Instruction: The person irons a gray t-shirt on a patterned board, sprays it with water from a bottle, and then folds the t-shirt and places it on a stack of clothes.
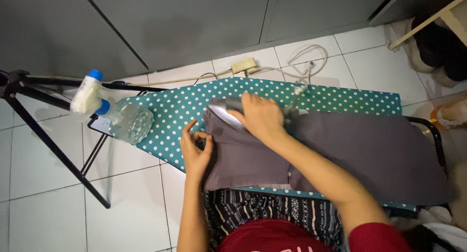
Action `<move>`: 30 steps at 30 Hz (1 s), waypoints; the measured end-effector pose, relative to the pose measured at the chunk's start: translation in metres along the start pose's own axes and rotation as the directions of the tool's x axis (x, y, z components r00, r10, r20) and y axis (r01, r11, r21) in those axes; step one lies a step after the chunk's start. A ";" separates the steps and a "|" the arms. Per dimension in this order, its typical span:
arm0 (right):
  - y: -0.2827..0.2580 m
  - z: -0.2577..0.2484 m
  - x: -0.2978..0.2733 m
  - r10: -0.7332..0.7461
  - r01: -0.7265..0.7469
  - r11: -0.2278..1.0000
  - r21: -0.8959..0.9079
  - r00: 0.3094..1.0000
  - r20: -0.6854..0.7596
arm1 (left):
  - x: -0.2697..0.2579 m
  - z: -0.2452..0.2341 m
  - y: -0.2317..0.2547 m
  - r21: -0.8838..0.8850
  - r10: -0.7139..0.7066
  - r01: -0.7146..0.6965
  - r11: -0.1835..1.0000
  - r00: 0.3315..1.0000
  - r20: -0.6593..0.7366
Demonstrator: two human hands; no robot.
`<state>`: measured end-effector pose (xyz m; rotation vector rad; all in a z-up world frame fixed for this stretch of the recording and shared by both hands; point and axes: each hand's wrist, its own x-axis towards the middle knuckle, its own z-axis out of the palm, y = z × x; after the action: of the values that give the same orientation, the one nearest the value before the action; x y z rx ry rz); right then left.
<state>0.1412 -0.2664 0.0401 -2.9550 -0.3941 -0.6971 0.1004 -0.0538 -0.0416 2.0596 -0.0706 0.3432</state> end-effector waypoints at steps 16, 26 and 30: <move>0.040 -0.035 -0.029 0.161 -0.154 0.986 -0.060 0.976 0.147 | 0.003 -0.002 -0.019 -0.278 -0.071 0.081 0.957 0.996 0.044; 0.027 -0.048 -0.057 -0.007 -0.011 0.996 0.086 0.978 0.210 | 0.002 -0.002 -0.015 -0.284 -0.114 0.123 0.951 0.992 0.048; 0.021 -0.028 -0.039 -0.019 0.015 0.997 0.074 0.998 0.059 | 0.002 -0.001 -0.013 -0.245 -0.096 0.099 0.964 0.995 0.025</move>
<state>0.1009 -0.2993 0.0470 -2.9119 -0.4404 -0.5835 0.1044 -0.0465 -0.0521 1.8117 -0.0179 0.2472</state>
